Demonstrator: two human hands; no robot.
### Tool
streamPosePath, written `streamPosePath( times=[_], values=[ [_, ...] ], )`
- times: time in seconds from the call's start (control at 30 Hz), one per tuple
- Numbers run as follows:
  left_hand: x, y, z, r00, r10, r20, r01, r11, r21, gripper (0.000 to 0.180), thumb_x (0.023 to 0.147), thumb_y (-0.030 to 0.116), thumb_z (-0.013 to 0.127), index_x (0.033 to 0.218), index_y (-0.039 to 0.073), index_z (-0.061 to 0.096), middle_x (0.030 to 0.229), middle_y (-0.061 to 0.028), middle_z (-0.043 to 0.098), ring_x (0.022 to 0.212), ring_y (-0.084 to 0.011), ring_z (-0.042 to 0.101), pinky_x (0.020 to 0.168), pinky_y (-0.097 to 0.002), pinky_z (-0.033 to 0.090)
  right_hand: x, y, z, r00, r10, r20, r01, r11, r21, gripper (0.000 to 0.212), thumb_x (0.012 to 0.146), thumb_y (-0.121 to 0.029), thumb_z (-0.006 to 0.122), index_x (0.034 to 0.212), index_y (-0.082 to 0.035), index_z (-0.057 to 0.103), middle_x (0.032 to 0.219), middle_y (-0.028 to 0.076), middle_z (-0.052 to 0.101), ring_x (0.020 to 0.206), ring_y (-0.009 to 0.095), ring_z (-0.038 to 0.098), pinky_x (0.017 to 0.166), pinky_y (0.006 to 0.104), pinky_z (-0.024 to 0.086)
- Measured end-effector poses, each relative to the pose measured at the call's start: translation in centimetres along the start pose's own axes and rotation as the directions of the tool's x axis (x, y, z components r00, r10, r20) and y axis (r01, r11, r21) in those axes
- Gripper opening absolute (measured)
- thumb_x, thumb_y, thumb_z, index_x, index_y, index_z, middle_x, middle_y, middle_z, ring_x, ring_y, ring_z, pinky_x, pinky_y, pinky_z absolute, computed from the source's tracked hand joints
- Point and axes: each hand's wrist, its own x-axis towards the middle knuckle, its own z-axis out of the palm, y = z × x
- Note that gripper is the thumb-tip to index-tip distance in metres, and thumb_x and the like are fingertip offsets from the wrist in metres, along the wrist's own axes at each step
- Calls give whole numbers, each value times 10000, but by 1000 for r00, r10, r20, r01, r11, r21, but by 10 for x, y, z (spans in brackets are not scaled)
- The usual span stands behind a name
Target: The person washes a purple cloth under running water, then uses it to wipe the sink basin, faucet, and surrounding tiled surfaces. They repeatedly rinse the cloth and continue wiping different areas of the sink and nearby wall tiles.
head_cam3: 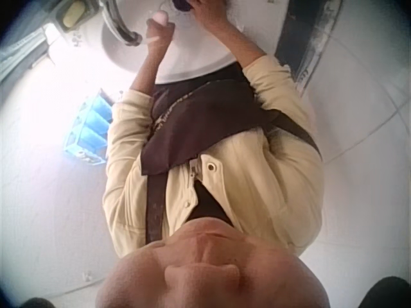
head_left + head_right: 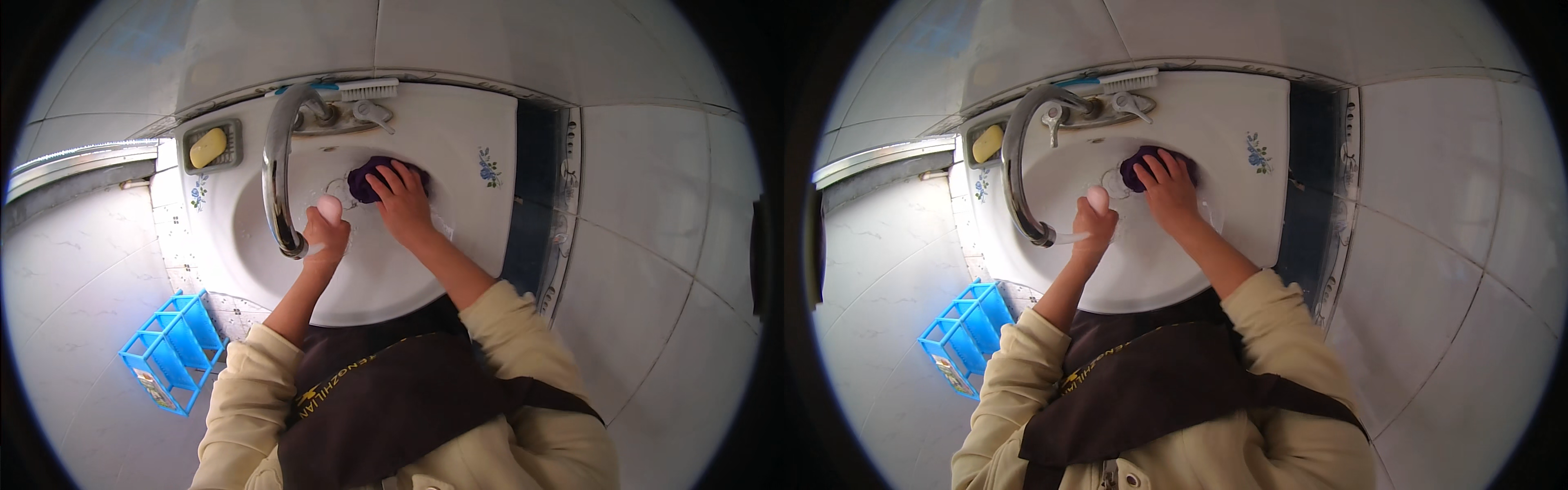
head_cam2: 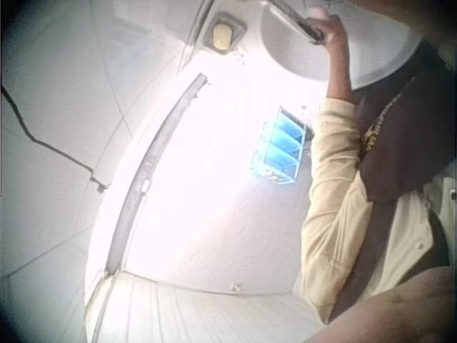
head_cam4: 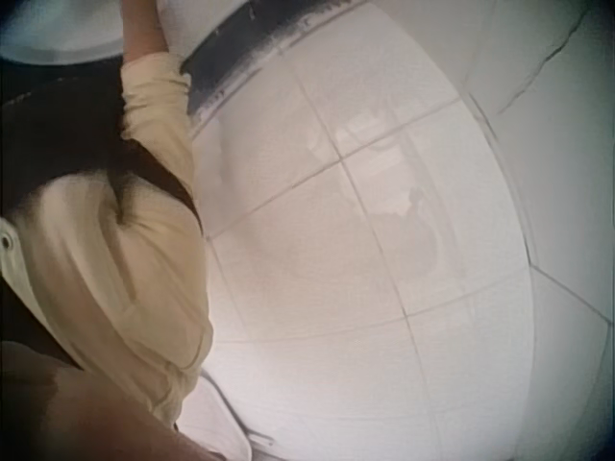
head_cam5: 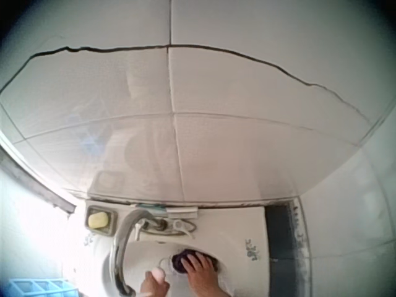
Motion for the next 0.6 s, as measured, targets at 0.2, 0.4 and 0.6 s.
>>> streamPosePath(
  times=[0.2, 0.4, 0.6],
  values=[
    [16, -27, -7, 996, 89, -27, -89, 996, 18, 344, 677, 163, 545, 926, -19, 393, 836, -271, 547, 821, -439, 527, 719, -468, 412, -14, -24, 39, 922, -168, 348, 159, 986, 54, 484, 659, -204, 642, 1127, -196, 522, 1274, 0, 393, 1198, 282, 307, 987, 522, 207],
    [4, 0, -18, 960, 18, 279, 4, 997, -79, 382, 675, 198, 584, 935, -31, 423, 861, -250, 548, 856, -389, 540, 728, -416, 420, -8, -20, 32, 820, 323, 473, -461, 863, 209, 311, 704, -164, 588, 1009, -107, 574, 1007, 84, 531, 901, 303, 509, 793, 394, 427],
    [-9, 16, -2, 945, 49, 324, -12, 994, -113, 394, 682, 196, 588, 952, -31, 413, 862, -218, 549, 839, -354, 547, 717, -389, 428, 4, 4, -94, 936, 332, 119, -325, 681, 656, 229, 664, -83, 608, 889, -46, 585, 844, 107, 557, 781, 277, 559, 721, 323, 446]
  ],
)
